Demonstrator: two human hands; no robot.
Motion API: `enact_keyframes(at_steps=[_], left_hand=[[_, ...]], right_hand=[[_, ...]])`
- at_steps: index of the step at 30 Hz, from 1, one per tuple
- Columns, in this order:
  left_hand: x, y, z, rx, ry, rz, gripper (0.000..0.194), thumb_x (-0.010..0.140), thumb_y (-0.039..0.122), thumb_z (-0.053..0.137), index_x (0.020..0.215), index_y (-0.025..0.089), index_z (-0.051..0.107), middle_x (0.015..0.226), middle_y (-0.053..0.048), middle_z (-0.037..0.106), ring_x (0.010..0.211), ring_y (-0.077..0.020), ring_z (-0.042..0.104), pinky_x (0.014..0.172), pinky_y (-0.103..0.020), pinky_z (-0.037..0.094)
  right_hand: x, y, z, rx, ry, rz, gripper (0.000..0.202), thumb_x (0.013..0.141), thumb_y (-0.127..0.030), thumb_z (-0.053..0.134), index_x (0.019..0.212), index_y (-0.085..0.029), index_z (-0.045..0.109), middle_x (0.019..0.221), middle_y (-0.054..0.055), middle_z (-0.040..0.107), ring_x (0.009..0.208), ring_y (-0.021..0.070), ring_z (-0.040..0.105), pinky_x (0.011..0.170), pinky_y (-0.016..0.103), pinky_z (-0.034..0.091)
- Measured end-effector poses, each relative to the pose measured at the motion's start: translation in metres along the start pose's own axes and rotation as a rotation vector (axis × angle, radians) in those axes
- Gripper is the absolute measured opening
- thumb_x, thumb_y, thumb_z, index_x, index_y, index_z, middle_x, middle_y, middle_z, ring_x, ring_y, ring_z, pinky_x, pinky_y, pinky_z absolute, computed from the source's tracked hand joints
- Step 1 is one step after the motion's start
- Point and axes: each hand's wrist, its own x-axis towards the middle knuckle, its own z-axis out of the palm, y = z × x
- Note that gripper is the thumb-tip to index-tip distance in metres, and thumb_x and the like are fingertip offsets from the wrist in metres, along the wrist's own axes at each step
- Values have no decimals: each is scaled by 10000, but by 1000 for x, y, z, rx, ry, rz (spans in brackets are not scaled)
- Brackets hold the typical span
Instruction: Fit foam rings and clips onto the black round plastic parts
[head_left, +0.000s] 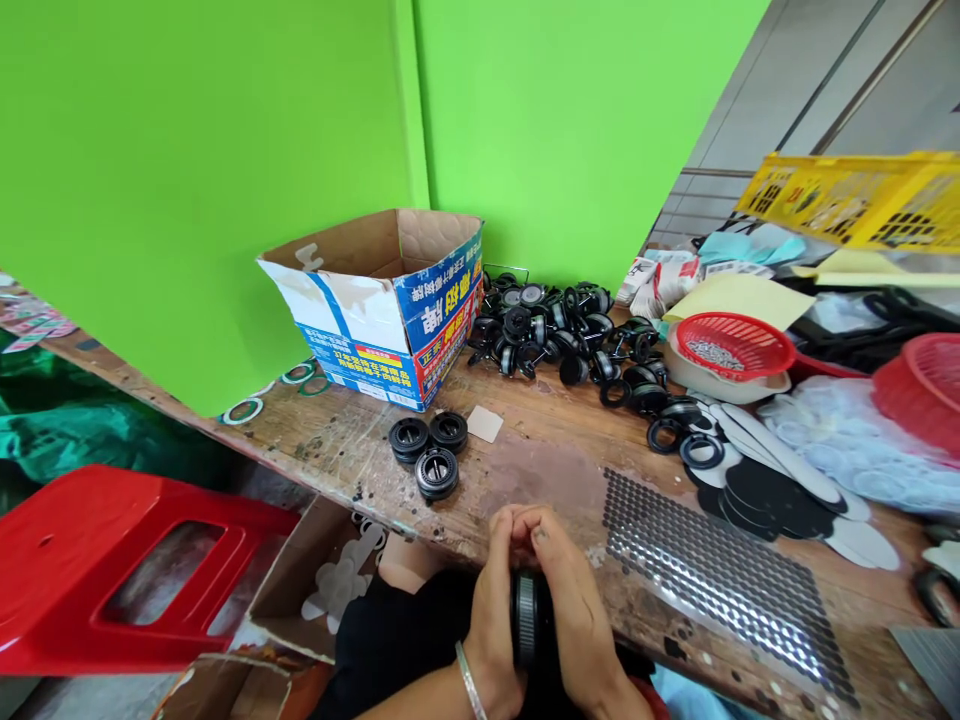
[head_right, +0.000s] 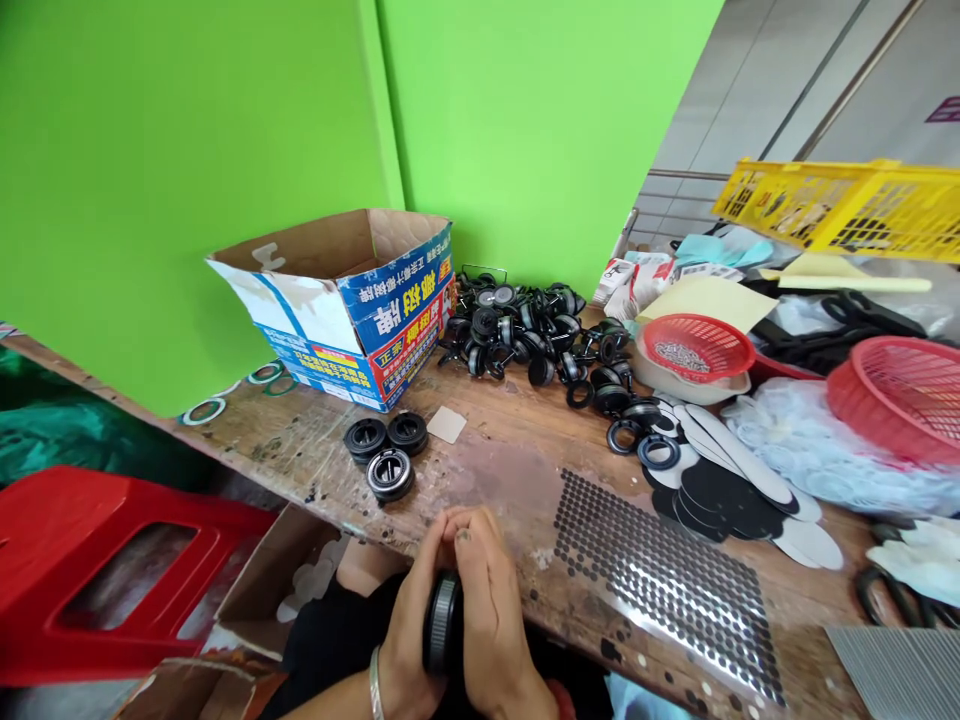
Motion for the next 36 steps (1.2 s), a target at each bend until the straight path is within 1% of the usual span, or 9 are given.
enact_keyframes(at_steps=[6, 9, 12, 15, 19, 22, 26, 31, 36], left_hand=[[13, 12, -18, 130, 98, 282, 370, 875, 507, 555, 1092, 211, 598, 988, -52, 672, 979, -205, 661, 914, -321, 518], [23, 24, -33, 309, 103, 641, 336, 938, 499, 463, 1091, 220, 572, 1085, -73, 623, 1091, -214, 612, 1012, -380, 471], [39, 39, -50, 682, 149, 1062, 192, 941, 365, 514, 1040, 216, 585, 1178, -95, 571, 1196, -234, 544, 1101, -453, 390], [59, 52, -67, 1086, 228, 1280, 243, 884, 240, 604, 1123, 210, 586, 1324, -131, 491, 1341, -306, 433, 1142, -554, 321], [82, 67, -88, 1419, 306, 1195, 726, 782, 201, 724, 1432, 231, 403, 1584, -177, 186, 1501, -432, 73, 1164, -659, 204], [92, 77, -97, 1433, 283, 1054, 1007, 675, 233, 826, 1509, 259, 262, 1624, -198, 36, 1498, -457, 53, 1164, -649, 220], [97, 80, -95, 1444, 154, 954, 933, 739, 274, 770, 1511, 227, 247, 1599, -232, 82, 1471, -432, 231, 1147, -587, 310], [98, 68, -87, 1472, 272, 1060, 865, 805, 403, 705, 1494, 116, 268, 1566, -321, 139, 1472, -482, 166, 1100, -643, 329], [99, 66, -88, 1524, 322, 1149, 855, 810, 458, 693, 1480, 86, 314, 1553, -338, 228, 1476, -469, 173, 1119, -628, 307]], right_hand=[[10, 1, 13, -56, -41, 39, 576, 1006, -561, 269, 730, -199, 622, 779, 51, 661, 768, 183, 602, 740, 279, 468], [52, 6, 12, -210, -78, 133, 612, 985, -615, 217, 695, -206, 568, 630, 26, 592, 643, 180, 565, 648, 286, 447], [110, 20, 13, -475, 23, 13, 476, 969, -545, 251, 746, -222, 522, 741, 50, 636, 726, 204, 581, 695, 305, 439], [152, 37, 19, -561, 23, 12, 392, 957, -452, 307, 739, -224, 540, 772, 72, 648, 764, 223, 585, 733, 321, 430], [160, 54, 30, -619, -7, -21, 386, 955, -372, 348, 703, -210, 592, 810, 86, 649, 831, 236, 570, 828, 360, 419], [149, 60, 34, -649, 23, -76, 364, 968, -360, 349, 815, -194, 635, 954, 112, 644, 968, 260, 531, 929, 417, 380], [145, 63, 40, -633, 37, -146, 346, 1001, -285, 287, 989, -177, 616, 1041, 109, 638, 1019, 228, 536, 949, 385, 393], [154, 61, 39, -666, -3, -192, 267, 1000, -248, 367, 1001, -178, 624, 1027, 83, 671, 991, 196, 572, 923, 331, 423], [148, 44, -17, -799, 12, -215, 215, 944, -279, 511, 1085, -194, 650, 1134, 92, 649, 1088, 232, 528, 975, 377, 391]])
